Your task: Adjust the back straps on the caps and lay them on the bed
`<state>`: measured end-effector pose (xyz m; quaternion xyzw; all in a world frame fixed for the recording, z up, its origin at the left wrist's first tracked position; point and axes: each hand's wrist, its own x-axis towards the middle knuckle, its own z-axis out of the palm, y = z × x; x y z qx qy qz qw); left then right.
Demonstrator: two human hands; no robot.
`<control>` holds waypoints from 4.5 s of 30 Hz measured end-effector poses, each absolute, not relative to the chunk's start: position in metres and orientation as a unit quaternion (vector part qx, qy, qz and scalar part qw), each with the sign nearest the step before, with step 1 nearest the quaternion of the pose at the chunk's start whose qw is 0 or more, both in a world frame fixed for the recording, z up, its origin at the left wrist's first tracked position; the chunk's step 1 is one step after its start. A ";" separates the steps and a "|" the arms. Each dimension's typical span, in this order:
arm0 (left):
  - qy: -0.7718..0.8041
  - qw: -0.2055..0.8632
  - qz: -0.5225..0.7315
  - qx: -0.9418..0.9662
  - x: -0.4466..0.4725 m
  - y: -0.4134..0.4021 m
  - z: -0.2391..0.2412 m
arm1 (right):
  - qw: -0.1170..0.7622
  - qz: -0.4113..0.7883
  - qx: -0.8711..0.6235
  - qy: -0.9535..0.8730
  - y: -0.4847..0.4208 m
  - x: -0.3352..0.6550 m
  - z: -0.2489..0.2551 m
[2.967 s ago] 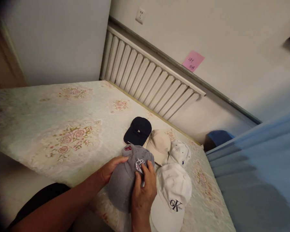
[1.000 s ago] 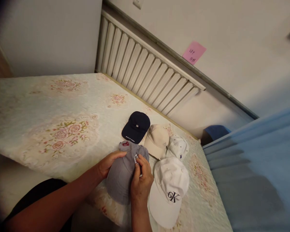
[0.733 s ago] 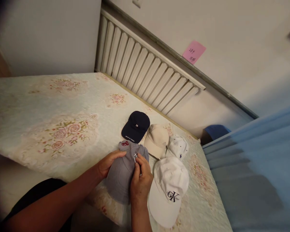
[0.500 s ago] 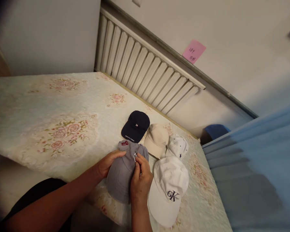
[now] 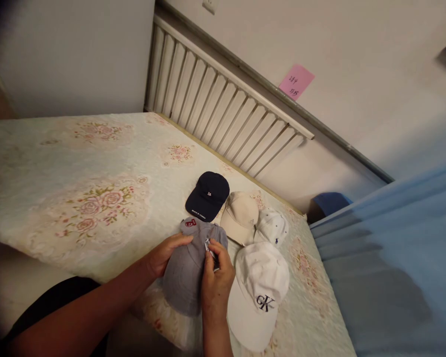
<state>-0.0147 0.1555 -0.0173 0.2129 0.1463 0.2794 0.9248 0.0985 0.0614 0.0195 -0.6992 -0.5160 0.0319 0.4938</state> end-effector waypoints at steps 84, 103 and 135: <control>0.046 0.905 0.278 0.320 -0.016 0.177 -0.023 | 0.690 0.530 -0.446 -0.208 0.025 0.125 0.015; 0.063 0.896 0.288 0.333 -0.014 0.177 -0.021 | 0.698 0.516 -0.451 -0.209 0.026 0.126 0.017; 0.059 0.903 0.238 0.354 -0.016 0.164 -0.031 | 0.715 0.471 -0.489 -0.165 0.026 0.128 0.008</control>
